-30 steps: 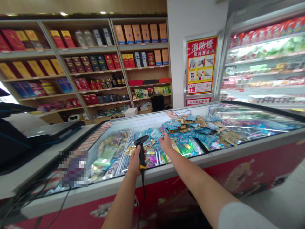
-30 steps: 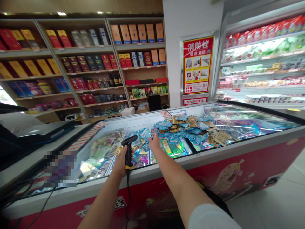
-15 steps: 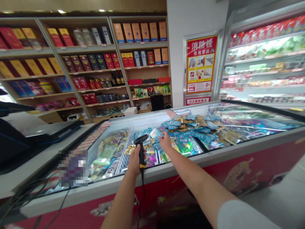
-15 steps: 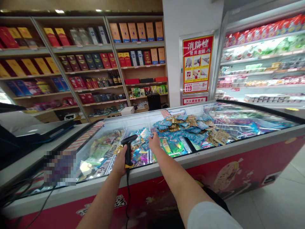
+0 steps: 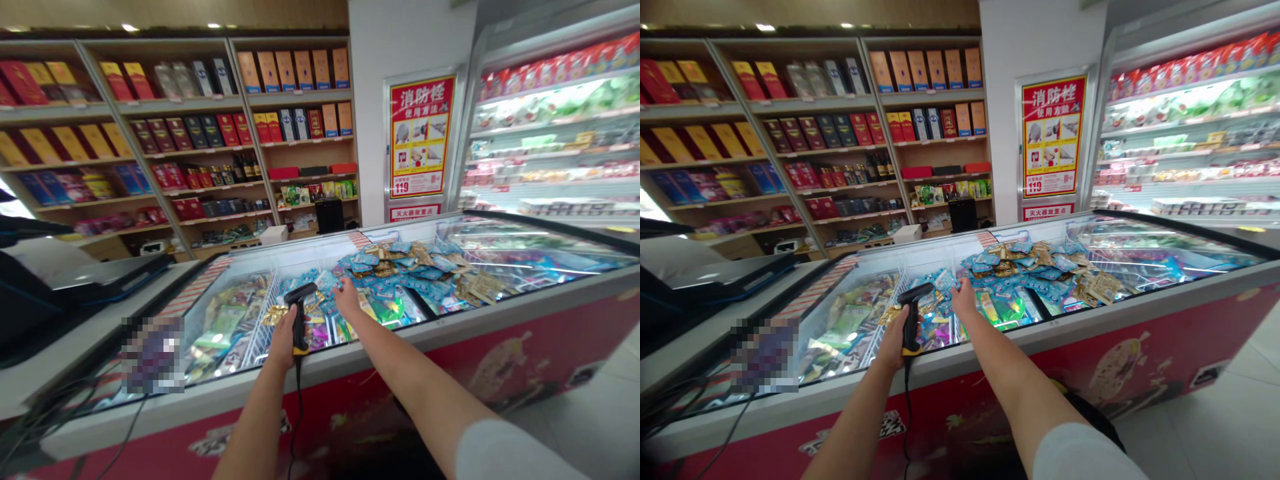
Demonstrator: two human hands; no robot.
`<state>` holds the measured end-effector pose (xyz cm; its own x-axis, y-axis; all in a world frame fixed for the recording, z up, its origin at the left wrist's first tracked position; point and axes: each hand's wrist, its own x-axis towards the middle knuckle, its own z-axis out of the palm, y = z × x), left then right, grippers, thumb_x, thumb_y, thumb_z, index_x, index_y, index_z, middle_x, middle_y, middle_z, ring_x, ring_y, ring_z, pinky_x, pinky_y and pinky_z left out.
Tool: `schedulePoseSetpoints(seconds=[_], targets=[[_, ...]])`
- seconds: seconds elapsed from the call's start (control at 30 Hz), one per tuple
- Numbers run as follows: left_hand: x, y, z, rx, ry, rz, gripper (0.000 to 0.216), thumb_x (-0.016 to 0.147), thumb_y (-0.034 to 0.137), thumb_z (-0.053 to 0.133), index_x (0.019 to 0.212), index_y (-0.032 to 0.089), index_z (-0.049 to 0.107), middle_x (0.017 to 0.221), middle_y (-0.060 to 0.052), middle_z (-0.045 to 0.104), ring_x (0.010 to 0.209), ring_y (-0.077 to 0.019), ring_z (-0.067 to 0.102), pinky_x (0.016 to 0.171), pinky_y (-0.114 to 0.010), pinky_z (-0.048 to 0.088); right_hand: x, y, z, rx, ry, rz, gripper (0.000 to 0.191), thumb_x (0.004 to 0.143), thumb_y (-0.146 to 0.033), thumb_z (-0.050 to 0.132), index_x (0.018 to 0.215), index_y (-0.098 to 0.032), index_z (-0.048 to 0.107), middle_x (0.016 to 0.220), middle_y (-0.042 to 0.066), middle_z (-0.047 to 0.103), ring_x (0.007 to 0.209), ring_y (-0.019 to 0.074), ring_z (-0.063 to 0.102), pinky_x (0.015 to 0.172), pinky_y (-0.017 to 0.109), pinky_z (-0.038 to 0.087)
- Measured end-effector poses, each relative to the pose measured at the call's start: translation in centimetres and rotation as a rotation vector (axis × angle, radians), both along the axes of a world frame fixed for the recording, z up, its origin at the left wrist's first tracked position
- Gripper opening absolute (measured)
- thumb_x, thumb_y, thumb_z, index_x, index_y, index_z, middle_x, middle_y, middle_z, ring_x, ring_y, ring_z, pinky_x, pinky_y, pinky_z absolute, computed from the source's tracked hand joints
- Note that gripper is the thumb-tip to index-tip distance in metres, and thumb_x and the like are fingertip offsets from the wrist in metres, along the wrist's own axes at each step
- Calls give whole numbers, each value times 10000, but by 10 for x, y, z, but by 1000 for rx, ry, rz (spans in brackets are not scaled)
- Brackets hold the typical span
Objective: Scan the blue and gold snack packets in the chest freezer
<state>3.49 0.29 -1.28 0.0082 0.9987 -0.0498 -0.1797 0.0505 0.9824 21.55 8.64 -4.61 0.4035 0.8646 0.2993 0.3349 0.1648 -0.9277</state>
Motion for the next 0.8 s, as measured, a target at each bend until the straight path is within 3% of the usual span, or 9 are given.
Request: schedulePoseSetpoints(seconds=[0.27, 0.43, 0.57, 0.8], targets=[[-1, 2, -3, 32, -50, 38, 537, 696, 651, 687, 759, 119, 662, 611, -34, 632, 466, -93, 536, 399, -188, 414, 0, 2, -3, -1, 19, 10, 292, 812, -241, 559, 1095, -171, 557, 717, -1, 560, 663, 202, 593, 626, 309, 475], [-2, 4, -5, 57, -58, 91, 544, 674, 655, 704, 785, 123, 667, 683, -45, 670, 477, -88, 544, 396, -189, 420, -1, -3, 4, 38, 176, 28, 263, 835, -227, 530, 1093, -179, 527, 670, -22, 551, 600, 190, 615, 593, 300, 497], [-3, 4, -5, 30, -60, 83, 557, 676, 672, 683, 764, 122, 667, 577, -23, 612, 447, -100, 529, 370, -193, 394, 16, -2, 23, 134, 346, -53, 293, 853, -238, 525, 1138, -171, 502, 648, -24, 573, 605, 194, 650, 594, 294, 528], [-2, 3, -4, 40, -74, 140, 587, 659, 693, 680, 796, 122, 661, 570, -5, 594, 438, -98, 519, 374, -201, 399, 83, 19, 62, 152, 601, -284, 292, 784, -124, 566, 1075, -143, 592, 575, -39, 588, 523, 156, 639, 529, 237, 517]])
